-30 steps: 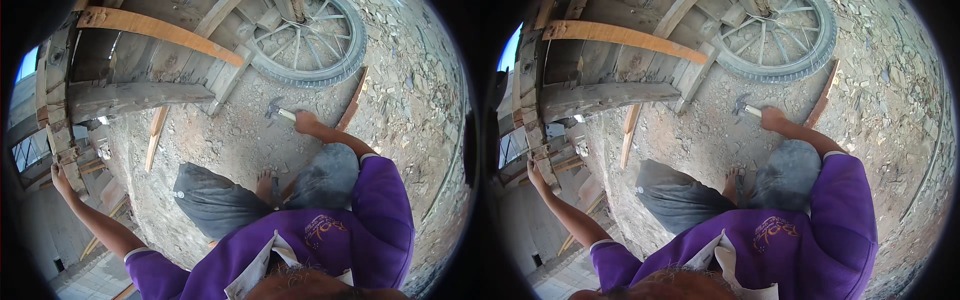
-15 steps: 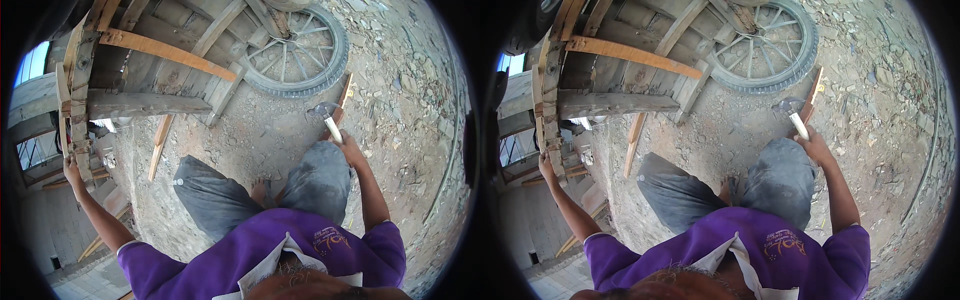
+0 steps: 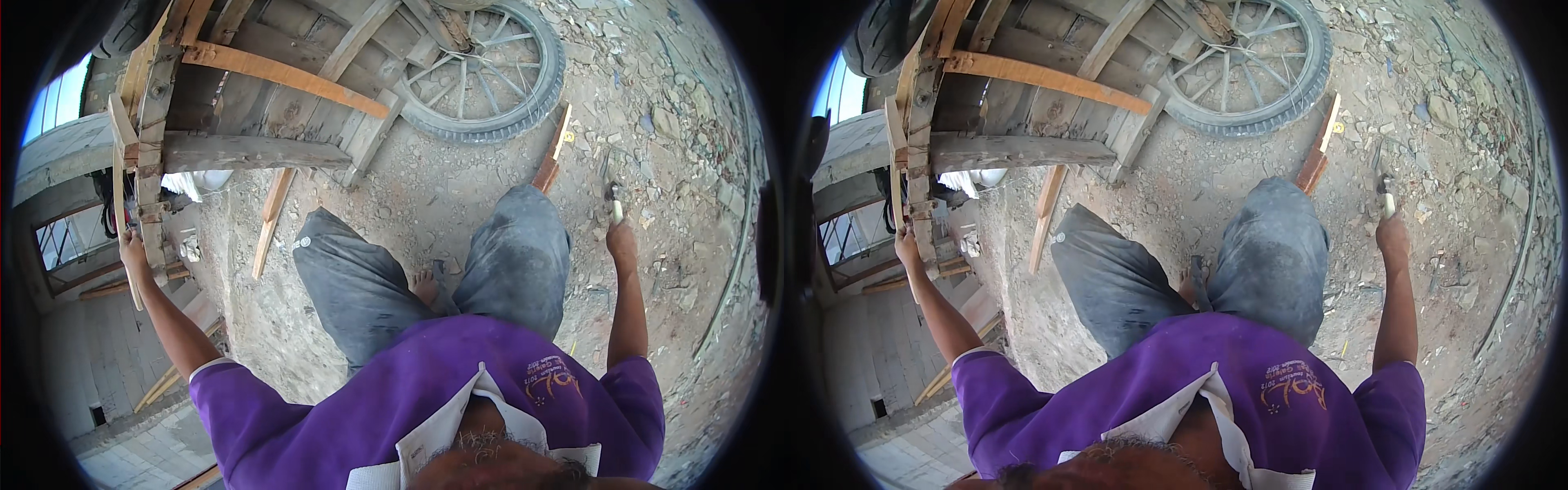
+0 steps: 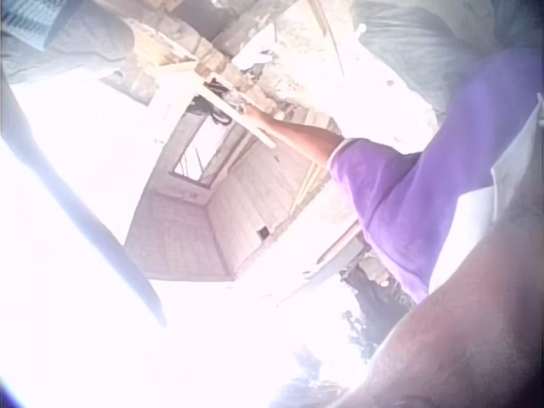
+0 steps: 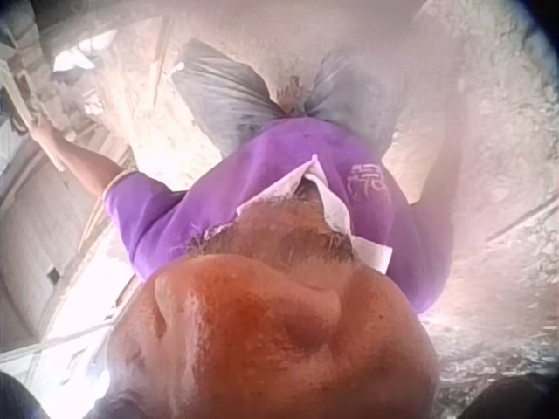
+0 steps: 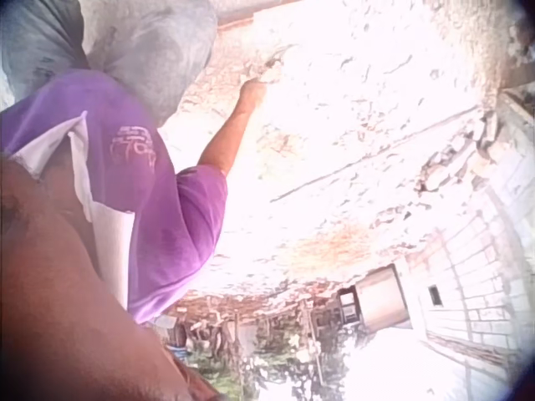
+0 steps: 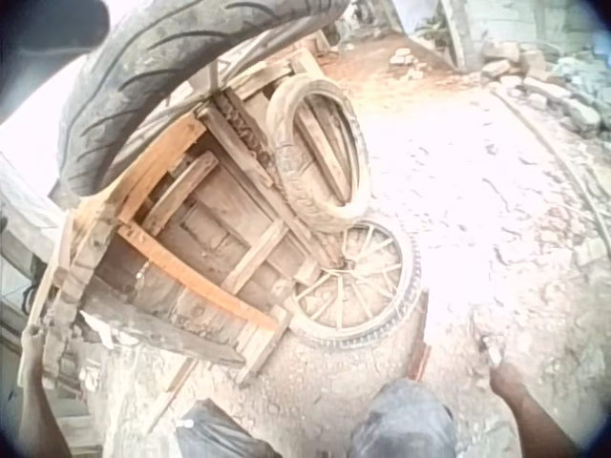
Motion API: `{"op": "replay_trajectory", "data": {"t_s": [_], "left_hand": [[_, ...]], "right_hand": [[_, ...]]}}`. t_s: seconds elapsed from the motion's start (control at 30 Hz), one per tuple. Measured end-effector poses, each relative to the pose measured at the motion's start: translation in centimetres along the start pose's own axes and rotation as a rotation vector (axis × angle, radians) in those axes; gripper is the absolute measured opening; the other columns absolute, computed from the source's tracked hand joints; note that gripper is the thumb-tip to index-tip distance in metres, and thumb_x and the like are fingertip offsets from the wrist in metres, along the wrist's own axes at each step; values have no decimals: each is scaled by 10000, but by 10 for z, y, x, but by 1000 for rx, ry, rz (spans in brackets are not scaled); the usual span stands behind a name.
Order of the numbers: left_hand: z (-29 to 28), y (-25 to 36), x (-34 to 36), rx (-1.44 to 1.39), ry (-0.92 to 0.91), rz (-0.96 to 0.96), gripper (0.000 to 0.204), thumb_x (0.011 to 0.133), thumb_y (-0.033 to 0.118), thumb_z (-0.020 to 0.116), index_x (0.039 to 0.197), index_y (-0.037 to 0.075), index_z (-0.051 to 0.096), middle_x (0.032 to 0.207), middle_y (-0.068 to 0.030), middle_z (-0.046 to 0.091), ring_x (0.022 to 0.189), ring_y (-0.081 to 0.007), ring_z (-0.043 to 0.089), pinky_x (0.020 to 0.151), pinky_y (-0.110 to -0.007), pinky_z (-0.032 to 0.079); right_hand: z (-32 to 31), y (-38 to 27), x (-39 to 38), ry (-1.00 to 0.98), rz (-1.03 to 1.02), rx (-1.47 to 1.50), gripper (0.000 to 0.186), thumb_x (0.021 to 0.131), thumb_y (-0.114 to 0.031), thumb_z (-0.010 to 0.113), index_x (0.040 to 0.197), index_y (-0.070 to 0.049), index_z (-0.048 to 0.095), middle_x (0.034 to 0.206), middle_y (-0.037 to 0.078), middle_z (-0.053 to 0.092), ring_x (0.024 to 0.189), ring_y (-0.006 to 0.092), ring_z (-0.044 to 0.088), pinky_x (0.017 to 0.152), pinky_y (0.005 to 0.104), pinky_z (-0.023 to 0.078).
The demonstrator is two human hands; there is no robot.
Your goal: The person repairs a wooden cart by nailing wood planks onto the cart frame with a hammer, holding the pieces in place by hand.
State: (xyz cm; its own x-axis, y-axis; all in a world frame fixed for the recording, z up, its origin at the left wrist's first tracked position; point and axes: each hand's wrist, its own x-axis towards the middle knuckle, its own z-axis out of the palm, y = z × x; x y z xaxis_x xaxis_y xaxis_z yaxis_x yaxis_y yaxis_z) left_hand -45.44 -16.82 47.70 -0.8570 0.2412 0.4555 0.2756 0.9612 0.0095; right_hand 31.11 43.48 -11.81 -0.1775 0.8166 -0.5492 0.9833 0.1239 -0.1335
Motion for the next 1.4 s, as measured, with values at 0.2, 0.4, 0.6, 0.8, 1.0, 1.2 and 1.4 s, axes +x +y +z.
{"op": "replay_trajectory", "data": {"t_s": [0.2, 0.4, 0.6, 0.8, 1.0, 1.2, 1.4], "left_hand": [[-4, -10, 18, 169, 44, -68, 303, 918, 314, 630, 1027, 45, 720, 907, -140, 722, 833, -258, 661, 797, -378, 488], [-34, -19, 30, 138, 65, -71, 357, 889, 375, 646, 1024, 54, 724, 970, -175, 720, 904, -333, 668, 839, -410, 486], [-1, 19, -11, -174, 46, -78, 278, 912, 248, 643, 973, -18, 694, 846, -122, 696, 764, -222, 605, 740, -363, 478], [-21, 32, -27, -200, 150, -142, 202, 928, 172, 646, 943, -29, 666, 795, -50, 651, 710, -150, 552, 661, -320, 449], [-18, 135, -98, -26, 804, 242, 194, 948, 120, 648, 973, -72, 667, 1020, -101, 642, 875, -200, 657, 758, -320, 530], [88, 345, -191, -429, -178, 923, 112, 868, 23, 725, 976, 32, 698, 895, -109, 710, 826, -213, 659, 735, -284, 511], [159, 464, -131, -424, -669, 748, 129, 862, 34, 739, 976, -4, 691, 855, -12, 700, 787, -62, 610, 749, -201, 479]], "right_hand": [[-22, -6, 60, -97, -201, -174, 370, 944, -276, 489, 980, 40, 678, 994, 290, 681, 964, 439, 668, 847, 515, 529], [-11, 3, 92, -88, -298, -112, 344, 933, -272, 548, 941, 43, 687, 968, 299, 679, 947, 442, 667, 825, 524, 520], [-32, 9, 76, -97, -243, -173, 367, 951, -292, 551, 954, 57, 668, 969, 311, 671, 957, 466, 650, 825, 529, 517], [1, 26, 63, 9, -249, -63, 385, 989, -305, 519, 1062, 69, 571, 905, 330, 659, 917, 497, 640, 784, 570, 503], [20, 33, 47, 40, -124, -59, 411, 1010, -337, 483, 1046, 67, 546, 896, 345, 647, 893, 524, 624, 748, 607, 482], [7, 18, 57, 55, -207, 12, 425, 1002, -345, 492, 1035, 72, 567, 900, 355, 634, 905, 523, 610, 767, 584, 471], [7, 3, 91, 80, -218, -9, 419, 984, -333, 511, 1014, 76, 595, 905, 338, 645, 900, 514, 620, 772, 567, 470]]}}
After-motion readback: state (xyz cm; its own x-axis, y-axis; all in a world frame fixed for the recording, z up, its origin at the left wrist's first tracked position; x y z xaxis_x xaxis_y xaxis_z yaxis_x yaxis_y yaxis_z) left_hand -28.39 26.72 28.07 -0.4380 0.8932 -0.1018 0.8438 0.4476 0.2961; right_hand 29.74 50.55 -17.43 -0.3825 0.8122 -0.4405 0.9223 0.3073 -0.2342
